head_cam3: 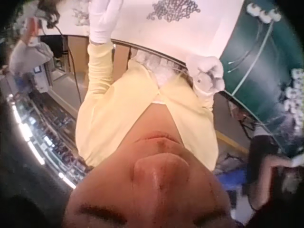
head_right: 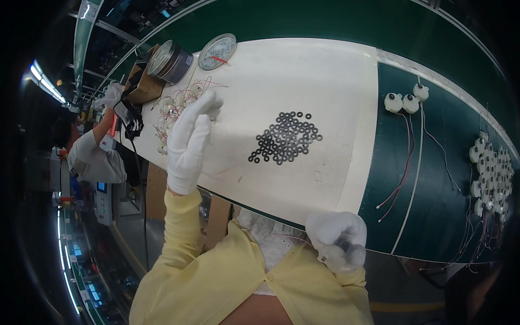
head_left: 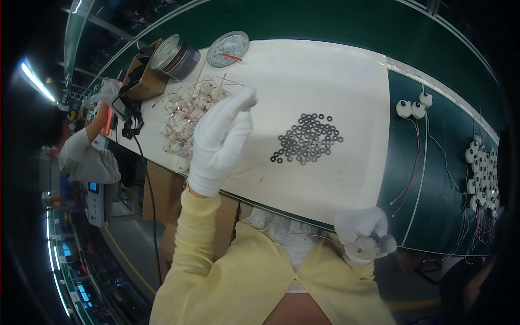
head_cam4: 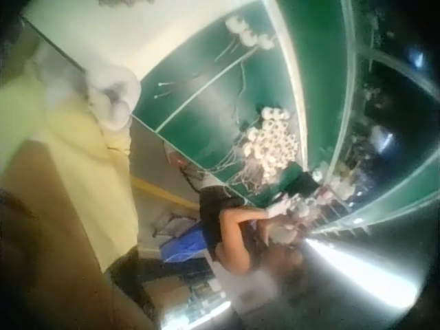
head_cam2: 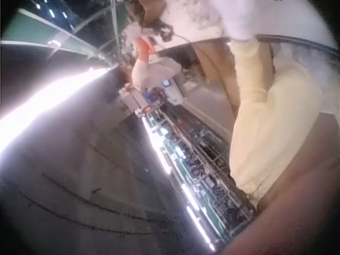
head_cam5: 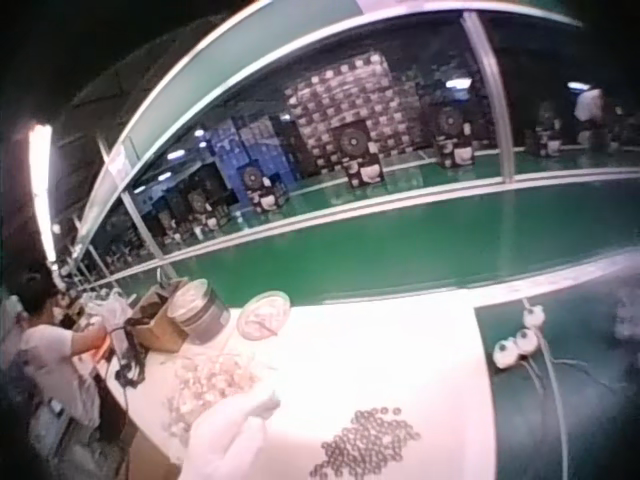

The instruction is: The person applies a white substance to the center of white plastic components using a small brush. They then pick up a small metal washer and place it into the center of each component. The person repeats this process for multiple components arranged on the table.

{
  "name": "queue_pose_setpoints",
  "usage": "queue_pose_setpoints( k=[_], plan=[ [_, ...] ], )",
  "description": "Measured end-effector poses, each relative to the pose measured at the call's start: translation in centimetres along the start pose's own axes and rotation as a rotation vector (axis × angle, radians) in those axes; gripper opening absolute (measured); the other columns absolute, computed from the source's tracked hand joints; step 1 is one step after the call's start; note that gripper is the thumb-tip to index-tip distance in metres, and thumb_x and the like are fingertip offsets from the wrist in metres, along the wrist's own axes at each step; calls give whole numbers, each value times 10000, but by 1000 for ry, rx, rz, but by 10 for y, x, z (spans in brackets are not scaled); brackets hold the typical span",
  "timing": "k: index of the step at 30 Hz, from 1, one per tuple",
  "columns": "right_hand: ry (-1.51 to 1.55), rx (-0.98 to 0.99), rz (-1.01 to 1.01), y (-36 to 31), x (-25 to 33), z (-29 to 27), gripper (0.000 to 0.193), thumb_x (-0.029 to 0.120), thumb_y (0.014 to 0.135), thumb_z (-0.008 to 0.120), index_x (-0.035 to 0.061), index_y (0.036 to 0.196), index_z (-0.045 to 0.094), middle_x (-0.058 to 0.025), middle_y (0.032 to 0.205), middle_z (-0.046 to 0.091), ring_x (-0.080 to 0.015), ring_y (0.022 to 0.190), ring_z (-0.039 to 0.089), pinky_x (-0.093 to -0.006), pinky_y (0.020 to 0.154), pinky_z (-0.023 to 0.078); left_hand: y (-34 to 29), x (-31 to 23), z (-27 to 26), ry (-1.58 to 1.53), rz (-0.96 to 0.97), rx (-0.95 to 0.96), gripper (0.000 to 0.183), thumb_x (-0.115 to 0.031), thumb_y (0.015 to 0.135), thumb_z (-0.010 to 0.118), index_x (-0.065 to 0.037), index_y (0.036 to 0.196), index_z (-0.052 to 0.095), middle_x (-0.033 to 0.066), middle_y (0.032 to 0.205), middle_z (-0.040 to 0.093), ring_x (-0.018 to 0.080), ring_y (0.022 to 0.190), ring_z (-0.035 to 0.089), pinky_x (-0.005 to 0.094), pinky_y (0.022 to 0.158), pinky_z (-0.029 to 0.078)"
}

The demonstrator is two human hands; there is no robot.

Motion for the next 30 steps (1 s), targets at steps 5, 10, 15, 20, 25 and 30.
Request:
queue_pose_setpoints(
  k=[5,10,15,20,25,30],
  plan=[
    [-10,-28,50,6,-2,7,504,508,847,781,33,973,668,8,636,589,-127,565,491,-274,548,364,-60,52,-32,474,-83,-204,237,-50,904,680,-15,1136,709,121,983,716,234,811,675,336,745,528],
    [-214,-54,134,-7,17,3,433,434,853,794,36,965,664,5,651,602,-140,567,506,-282,545,364,-75,59,-45,621,-17,-290,208,-18,885,683,-28,1089,723,104,970,712,252,820,668,333,755,517],
    [-471,-127,184,-20,46,-3,449,494,933,686,53,991,628,-78,665,593,-151,520,484,-285,504,343,-95,61,-55,628,88,-423,278,-58,865,694,-73,1142,701,111,1054,689,321,942,645,416,843,506],
    [-434,-169,80,-30,54,-15,437,489,978,607,53,1010,602,-56,651,577,-139,457,476,-285,476,353,-151,100,-83,666,-60,-672,342,-134,1018,512,1,1322,591,200,1331,582,384,1221,541,464,1029,435],
    [-358,-149,85,-14,46,-5,395,418,975,632,31,1048,602,-46,707,560,-124,494,443,-262,479,345,-150,127,-82,690,-292,-423,565,-373,1086,333,2,1504,398,197,1537,432,384,1455,341,497,1208,175],
    [-403,-149,121,-10,39,-5,412,426,976,629,24,1060,600,-50,715,546,-117,507,427,-255,478,337,-133,114,-80,851,-228,-352,550,-376,1048,440,-38,1481,441,191,1481,476,375,1405,392,507,1174,219]
  ],
)
Point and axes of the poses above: each hand's wrist, its own y-axis towards the middle knuckle, its own z-axis out of the palm, x = y × z, the point moved 4 cm from there along y, towards the middle knuckle
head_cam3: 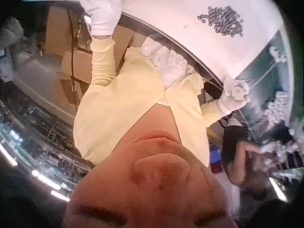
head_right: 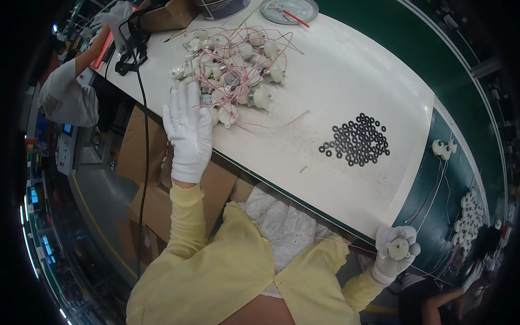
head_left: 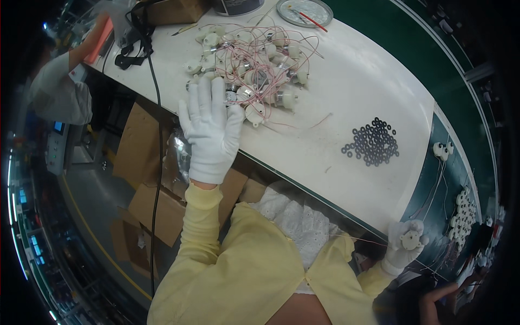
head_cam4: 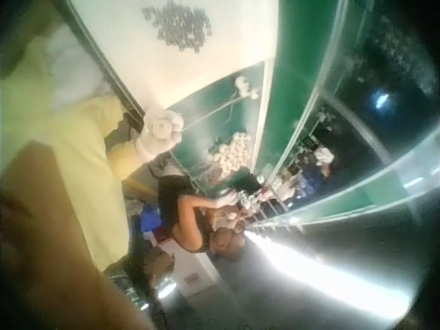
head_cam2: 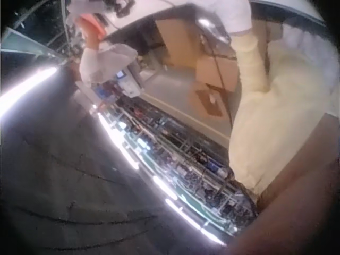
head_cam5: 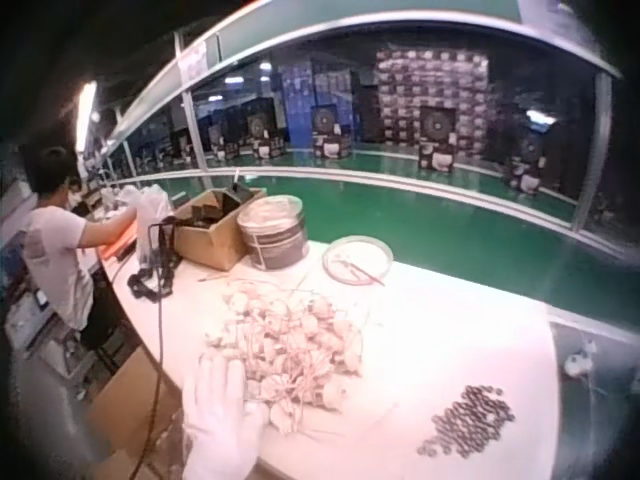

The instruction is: The person applies a white substance to the center of white plastic components using a small brush. They then pick up a small metal washer and place it into the center of each component. The person repeats this process for multiple components arranged on the table.

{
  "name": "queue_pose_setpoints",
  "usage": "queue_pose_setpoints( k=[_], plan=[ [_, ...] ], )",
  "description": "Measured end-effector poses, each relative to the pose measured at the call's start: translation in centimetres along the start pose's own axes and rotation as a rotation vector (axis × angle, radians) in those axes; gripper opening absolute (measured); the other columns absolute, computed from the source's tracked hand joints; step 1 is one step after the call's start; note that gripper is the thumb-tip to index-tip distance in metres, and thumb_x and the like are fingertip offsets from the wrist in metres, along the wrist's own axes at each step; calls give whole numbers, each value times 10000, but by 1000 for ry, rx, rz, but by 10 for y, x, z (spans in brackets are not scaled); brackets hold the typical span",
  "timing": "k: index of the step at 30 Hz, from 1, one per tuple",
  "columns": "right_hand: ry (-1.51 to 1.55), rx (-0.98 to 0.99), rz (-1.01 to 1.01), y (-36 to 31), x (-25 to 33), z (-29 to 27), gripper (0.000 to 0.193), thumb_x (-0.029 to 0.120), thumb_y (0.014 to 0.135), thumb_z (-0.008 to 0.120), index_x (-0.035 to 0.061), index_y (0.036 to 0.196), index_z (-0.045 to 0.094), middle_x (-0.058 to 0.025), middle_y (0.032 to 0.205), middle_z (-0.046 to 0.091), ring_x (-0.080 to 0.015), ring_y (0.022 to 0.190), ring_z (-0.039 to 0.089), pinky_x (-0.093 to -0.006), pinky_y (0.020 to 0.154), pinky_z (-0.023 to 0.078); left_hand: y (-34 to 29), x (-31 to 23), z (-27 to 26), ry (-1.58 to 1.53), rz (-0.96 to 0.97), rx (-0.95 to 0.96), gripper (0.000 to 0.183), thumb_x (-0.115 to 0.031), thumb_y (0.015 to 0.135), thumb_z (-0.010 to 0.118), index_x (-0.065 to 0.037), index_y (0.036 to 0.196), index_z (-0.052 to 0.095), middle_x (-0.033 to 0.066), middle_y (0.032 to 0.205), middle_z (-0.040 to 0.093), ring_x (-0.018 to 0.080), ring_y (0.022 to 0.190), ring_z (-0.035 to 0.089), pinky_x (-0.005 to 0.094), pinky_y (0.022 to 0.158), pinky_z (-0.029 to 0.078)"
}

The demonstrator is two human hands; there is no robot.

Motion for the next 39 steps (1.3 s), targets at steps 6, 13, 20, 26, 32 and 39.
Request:
queue_pose_setpoints(
  k=[6,13,20,26,32,39],
  plan=[
    [-466,-162,105,-10,22,6,400,364,948,691,8,1105,601,-50,748,592,-129,557,488,-253,566,400,-14,12,-9,-157,-217,-273,269,-249,882,723,-107,1109,700,102,1084,652,307,1014,593,443,907,448],
    [-1875,174,-168,53,26,66,332,107,801,780,14,1086,638,-53,833,680,-187,717,621,-328,720,472,-5,-20,-14,-112,-148,-232,220,-173,797,816,-109,983,717,49,914,693,238,834,637,375,786,487],
    [-1646,263,-150,98,0,72,224,41,859,713,-15,1058,627,-81,834,712,-173,731,672,-291,685,519,-14,-24,1,-315,-250,-179,276,-142,790,818,-94,1038,704,44,975,701,227,867,648,370,795,499],
    [-1372,41,134,105,-4,40,262,70,952,630,-57,1180,612,-74,993,699,-82,755,613,-231,673,504,0,-39,-5,-227,100,-142,316,-85,770,790,-116,1074,708,67,1052,693,274,885,652,394,777,505],
    [-1476,74,176,110,0,39,278,78,951,637,-49,1197,618,-52,959,677,-60,744,597,-213,663,495,-2,-37,6,-377,119,-130,367,-78,755,785,-137,1109,712,68,1064,685,283,914,638,404,818,488],
    [-1570,73,14,115,-13,55,216,49,894,699,-35,1083,637,-51,787,719,-88,563,611,-222,591,493,-2,-36,4,-241,77,-13,451,-159,741,808,-166,1183,714,50,1072,650,264,861,613,381,788,471]
  ],
)
Point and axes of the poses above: each hand's wrist, its own y-axis towards the middle knuckle, its own z-axis out of the palm, x = y × z, the point moved 4 cm from there along y, towards the middle knuckle
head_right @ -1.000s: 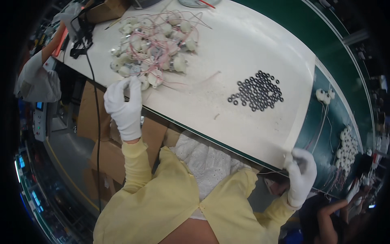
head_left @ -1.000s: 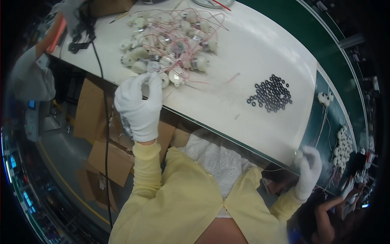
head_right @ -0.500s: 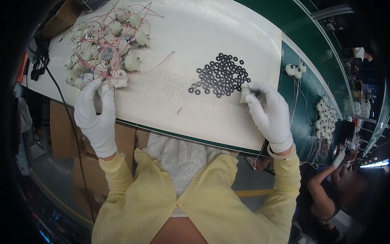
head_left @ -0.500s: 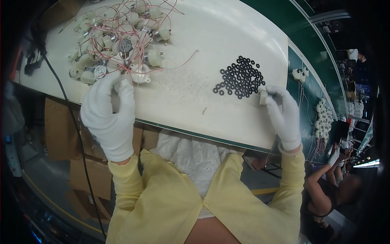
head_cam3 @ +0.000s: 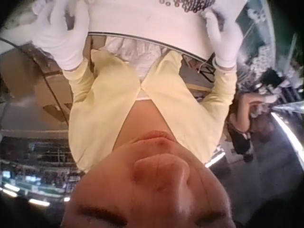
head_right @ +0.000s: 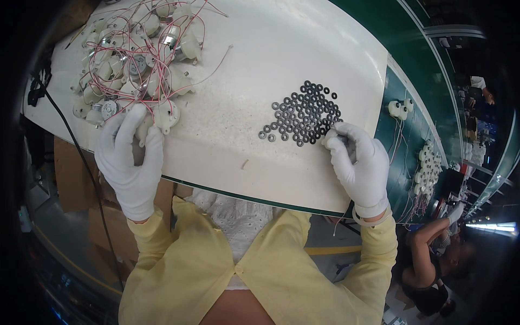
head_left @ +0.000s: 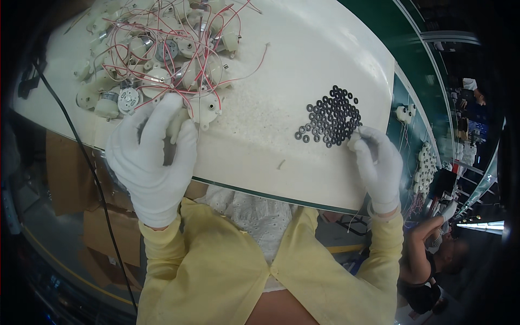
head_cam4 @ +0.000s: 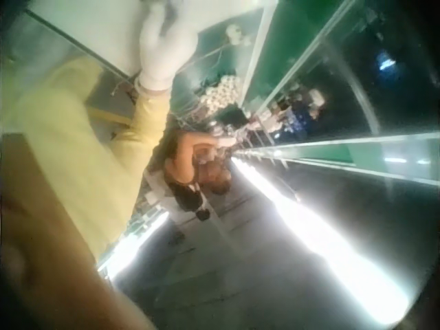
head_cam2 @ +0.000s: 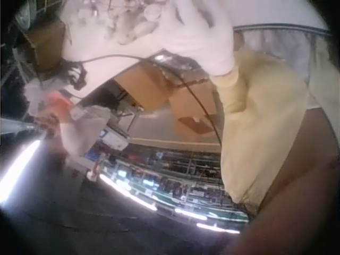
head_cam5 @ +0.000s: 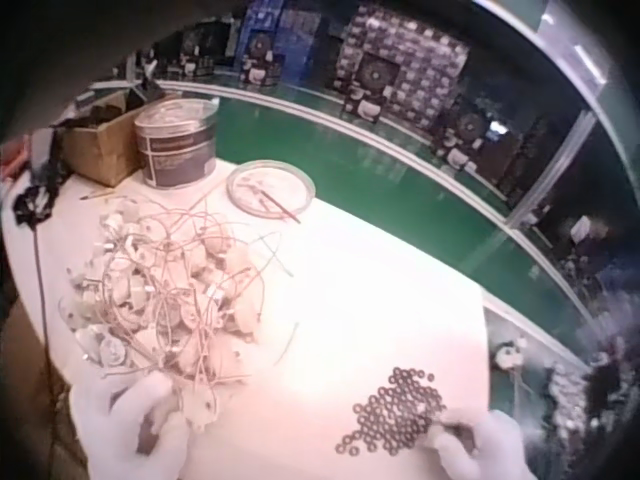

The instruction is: The person applies a white substance to the center of white plastic components using a small brush. They then pick up a small metal washer and place it into the center of each component. The person repeats this process for multiple components arranged on the table.

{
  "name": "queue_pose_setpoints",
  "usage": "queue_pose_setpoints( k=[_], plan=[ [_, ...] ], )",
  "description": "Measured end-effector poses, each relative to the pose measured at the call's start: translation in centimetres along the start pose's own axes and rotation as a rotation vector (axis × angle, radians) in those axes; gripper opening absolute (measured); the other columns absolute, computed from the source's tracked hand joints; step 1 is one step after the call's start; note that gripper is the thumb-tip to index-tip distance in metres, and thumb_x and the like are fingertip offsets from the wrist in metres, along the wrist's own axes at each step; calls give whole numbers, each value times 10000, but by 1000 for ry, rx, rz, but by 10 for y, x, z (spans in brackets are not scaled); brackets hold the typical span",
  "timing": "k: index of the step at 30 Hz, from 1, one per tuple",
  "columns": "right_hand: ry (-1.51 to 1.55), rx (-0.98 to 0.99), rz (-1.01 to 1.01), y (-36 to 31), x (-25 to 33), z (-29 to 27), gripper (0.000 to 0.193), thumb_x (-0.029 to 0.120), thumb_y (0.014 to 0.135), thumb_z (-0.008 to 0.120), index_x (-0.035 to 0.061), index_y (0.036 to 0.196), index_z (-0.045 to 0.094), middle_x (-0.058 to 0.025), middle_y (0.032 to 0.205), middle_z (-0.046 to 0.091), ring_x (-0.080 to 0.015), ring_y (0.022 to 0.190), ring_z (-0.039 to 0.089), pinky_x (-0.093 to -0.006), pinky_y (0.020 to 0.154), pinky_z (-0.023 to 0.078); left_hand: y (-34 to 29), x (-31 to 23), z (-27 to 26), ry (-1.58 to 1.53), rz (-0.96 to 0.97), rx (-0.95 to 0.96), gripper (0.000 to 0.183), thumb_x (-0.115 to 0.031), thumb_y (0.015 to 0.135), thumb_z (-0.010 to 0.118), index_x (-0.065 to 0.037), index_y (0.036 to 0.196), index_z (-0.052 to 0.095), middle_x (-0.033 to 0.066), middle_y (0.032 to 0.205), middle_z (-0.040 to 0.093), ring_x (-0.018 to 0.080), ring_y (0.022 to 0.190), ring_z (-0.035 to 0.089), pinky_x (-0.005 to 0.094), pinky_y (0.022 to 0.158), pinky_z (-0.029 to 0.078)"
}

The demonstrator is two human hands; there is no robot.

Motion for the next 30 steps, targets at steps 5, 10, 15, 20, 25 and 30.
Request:
queue_pose_setpoints(
  k=[5,10,15,20,25,30],
  plan=[
    [-316,-37,-163,2,15,2,204,86,832,776,33,988,656,-15,665,684,-138,499,595,-264,517,466,4,0,1,-50,4,52,503,-173,724,819,-153,1213,699,53,1057,644,263,854,607,389,788,464],
    [-486,25,-168,-8,27,-7,230,175,798,823,68,926,664,1,568,594,-177,471,563,-300,484,432,7,-1,-1,-43,81,46,538,-167,694,837,-111,1209,690,69,1030,650,271,861,607,394,778,462],
    [-436,111,-66,-20,26,-7,227,198,801,818,77,925,671,0,544,557,-207,471,551,-315,494,442,6,-6,-3,-30,73,64,557,-165,669,864,-101,1196,697,74,1036,659,280,885,608,401,803,467],
    [-2,63,162,-35,5,-9,230,121,861,758,17,1046,669,-10,649,639,-117,547,589,-261,543,471,0,-2,-3,-87,25,44,550,-176,674,875,-88,1189,703,71,1044,664,290,928,598,407,859,459],
    [215,40,312,-40,-11,-24,261,86,903,709,-22,1133,651,-21,805,695,-62,651,587,-220,617,481,-3,1,-2,-115,30,36,528,-184,695,860,-73,1187,704,68,1048,665,294,958,588,414,879,450],
    [-15,55,122,-22,-17,-26,280,94,908,707,-19,1157,649,-23,863,689,-54,688,589,-216,643,485,-2,0,-2,-97,22,49,525,-206,702,857,-71,1186,705,60,1023,656,286,936,576,414,865,445]
  ],
)
Point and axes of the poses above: each hand's wrist, its own y-axis towards the middle knuckle, its own z-axis out of the palm, x = y × z, the point moved 4 cm from there along y, towards the middle knuckle
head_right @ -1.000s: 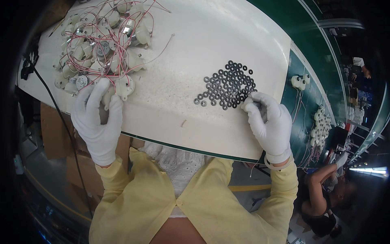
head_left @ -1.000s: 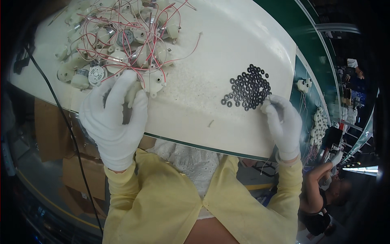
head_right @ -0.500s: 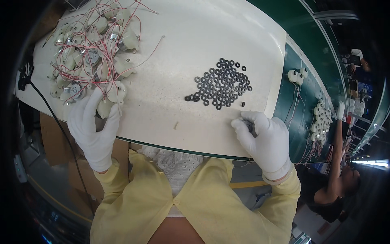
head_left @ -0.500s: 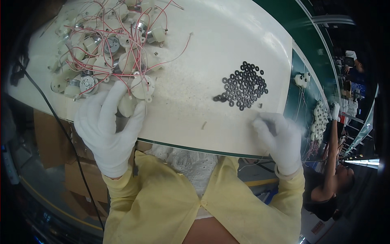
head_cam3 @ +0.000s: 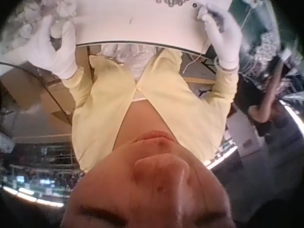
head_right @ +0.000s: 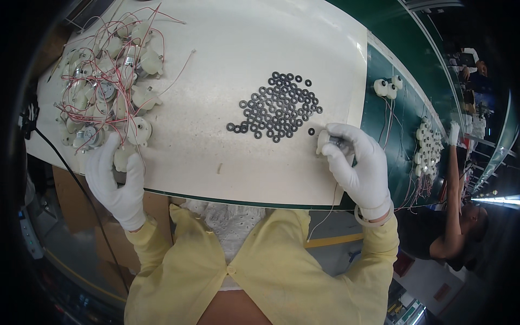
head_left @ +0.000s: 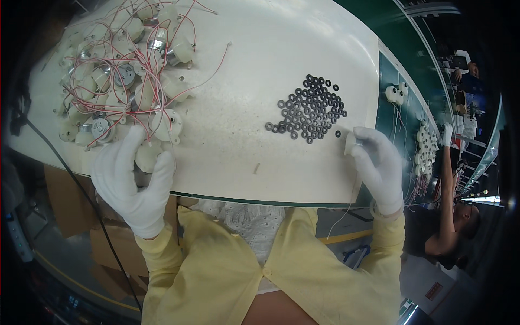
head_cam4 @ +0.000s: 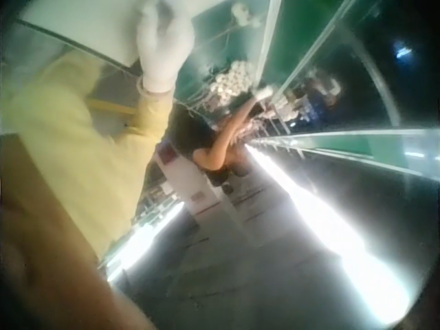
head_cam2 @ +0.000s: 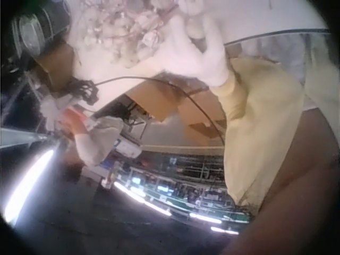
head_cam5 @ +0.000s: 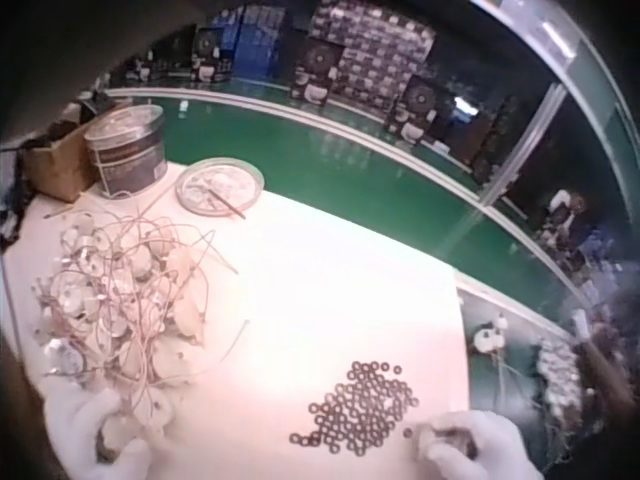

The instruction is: The person applies a white substance to the center of white plastic components using a small brush. They then pick up a small metal washer and place it into the center of each component. The person repeats this process for multiple components arranged on the table.

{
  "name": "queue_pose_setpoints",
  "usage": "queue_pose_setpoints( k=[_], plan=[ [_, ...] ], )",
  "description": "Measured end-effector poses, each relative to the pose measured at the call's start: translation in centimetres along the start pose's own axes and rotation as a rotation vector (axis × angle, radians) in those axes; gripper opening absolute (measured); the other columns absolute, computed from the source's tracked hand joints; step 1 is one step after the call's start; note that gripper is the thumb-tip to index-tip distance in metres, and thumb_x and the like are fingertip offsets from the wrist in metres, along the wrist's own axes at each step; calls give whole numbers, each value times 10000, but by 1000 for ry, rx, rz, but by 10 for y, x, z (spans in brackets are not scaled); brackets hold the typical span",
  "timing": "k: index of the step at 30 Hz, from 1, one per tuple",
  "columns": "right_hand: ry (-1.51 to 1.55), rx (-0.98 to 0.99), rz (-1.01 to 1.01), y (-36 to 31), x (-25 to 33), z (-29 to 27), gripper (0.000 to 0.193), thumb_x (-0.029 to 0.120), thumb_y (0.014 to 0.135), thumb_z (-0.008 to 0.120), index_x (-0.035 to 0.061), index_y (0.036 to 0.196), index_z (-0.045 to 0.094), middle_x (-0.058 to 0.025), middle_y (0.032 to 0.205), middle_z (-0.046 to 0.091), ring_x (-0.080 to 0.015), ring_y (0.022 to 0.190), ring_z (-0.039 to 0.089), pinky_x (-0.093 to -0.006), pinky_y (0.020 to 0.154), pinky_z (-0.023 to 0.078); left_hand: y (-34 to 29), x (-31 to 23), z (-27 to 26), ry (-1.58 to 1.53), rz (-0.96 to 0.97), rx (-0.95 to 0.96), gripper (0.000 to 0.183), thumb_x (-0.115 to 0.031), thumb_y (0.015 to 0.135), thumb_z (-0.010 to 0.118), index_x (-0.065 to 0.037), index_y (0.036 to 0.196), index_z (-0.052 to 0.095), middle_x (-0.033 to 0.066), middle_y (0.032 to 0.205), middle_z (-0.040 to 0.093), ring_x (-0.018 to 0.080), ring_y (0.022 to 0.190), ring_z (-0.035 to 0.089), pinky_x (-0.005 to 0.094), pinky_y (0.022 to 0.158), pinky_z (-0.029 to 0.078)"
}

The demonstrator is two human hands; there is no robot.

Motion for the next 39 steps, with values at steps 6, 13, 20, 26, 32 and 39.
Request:
queue_pose_setpoints(
  k=[6,13,20,26,32,39],
  plan=[
    [166,-59,153,5,6,15,248,82,893,721,-24,1109,662,-22,788,674,-55,597,564,-204,569,461,1,-1,1,10,9,-9,531,-230,697,866,-79,1181,708,55,993,649,280,914,568,410,850,443],
    [-122,-122,-19,3,11,17,199,120,832,778,20,980,688,-9,624,615,-101,512,548,-241,513,448,2,-2,0,2,7,-6,529,-238,696,869,-84,1176,708,53,993,648,279,912,566,412,852,440],
    [-399,30,-109,-3,36,9,183,168,817,784,66,933,687,-18,612,640,-184,499,597,-304,525,476,-2,-1,0,3,25,-21,559,-276,717,863,-59,1203,693,77,990,643,282,940,570,419,898,442],
    [-174,8,58,6,19,6,140,134,914,678,47,1023,681,-87,789,729,-254,643,695,-349,627,536,-30,10,-5,-397,-543,-366,666,-490,995,558,69,1357,556,171,1222,640,283,1092,588,421,1008,443],
    [-539,-233,-8,-13,-28,-12,163,102,954,618,25,1077,691,-159,879,734,-261,729,720,-344,649,537,-36,41,-17,-794,-444,-638,791,-554,1027,397,127,1427,435,192,1120,612,261,1032,559,408,1036,391],
    [-530,-287,-135,-23,6,-26,419,174,842,762,70,1235,660,-47,778,571,-226,670,564,-353,608,432,-30,45,-25,-548,-131,-648,730,-492,1065,304,149,1373,470,191,1017,621,272,922,590,451,966,476]
  ],
)
Point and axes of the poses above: each hand's wrist, its own y-axis towards the middle knuckle, its own z-axis out of the palm, x = y × z, the point moved 4 cm from there along y, towards the middle knuckle
